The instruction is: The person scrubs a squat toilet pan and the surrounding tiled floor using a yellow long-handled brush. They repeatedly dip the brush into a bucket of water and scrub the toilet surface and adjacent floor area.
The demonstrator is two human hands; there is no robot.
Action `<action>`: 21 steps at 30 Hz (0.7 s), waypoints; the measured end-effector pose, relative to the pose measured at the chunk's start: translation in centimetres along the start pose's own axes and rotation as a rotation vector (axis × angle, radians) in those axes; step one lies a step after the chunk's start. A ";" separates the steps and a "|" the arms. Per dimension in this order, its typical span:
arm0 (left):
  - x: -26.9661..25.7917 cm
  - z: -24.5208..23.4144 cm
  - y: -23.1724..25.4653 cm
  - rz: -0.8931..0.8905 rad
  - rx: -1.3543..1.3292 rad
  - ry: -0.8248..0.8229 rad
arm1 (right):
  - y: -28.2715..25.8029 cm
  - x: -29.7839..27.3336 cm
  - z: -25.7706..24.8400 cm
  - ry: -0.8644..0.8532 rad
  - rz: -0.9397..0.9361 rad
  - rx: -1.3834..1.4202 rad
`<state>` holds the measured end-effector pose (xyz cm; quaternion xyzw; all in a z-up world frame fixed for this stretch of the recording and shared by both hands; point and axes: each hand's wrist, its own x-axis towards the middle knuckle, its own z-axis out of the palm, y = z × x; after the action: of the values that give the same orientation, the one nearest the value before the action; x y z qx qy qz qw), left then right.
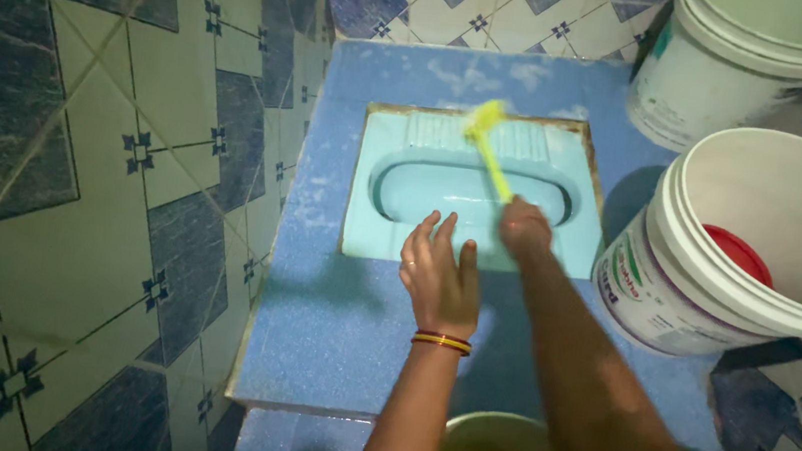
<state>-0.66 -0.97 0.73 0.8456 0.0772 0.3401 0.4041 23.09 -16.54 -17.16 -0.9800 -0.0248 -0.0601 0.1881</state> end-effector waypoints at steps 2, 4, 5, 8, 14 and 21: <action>-0.1 0.1 0.1 0.014 0.002 -0.002 | 3.6 0.2 -1.5 0.087 0.161 -0.023; -0.2 0.4 0.0 0.028 -0.013 0.000 | 4.3 0.2 -1.6 0.086 0.154 0.047; -0.3 0.5 0.0 0.031 -0.007 0.001 | 4.1 0.2 -1.0 0.079 0.163 0.063; -0.3 0.9 -0.3 0.036 0.013 0.005 | 2.1 -1.8 3.0 0.007 0.120 0.064; -0.3 1.1 -0.9 0.017 -0.031 0.019 | -5.8 -3.8 5.1 -0.265 -0.146 -0.035; -0.2 0.4 -0.5 -0.020 0.001 -0.032 | -0.7 -1.8 -6.6 -0.096 -0.081 -0.275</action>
<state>-0.48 -0.90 0.08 0.8504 0.0792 0.3226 0.4081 20.55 -18.40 -11.02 -0.9965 -0.0651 -0.0234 0.0479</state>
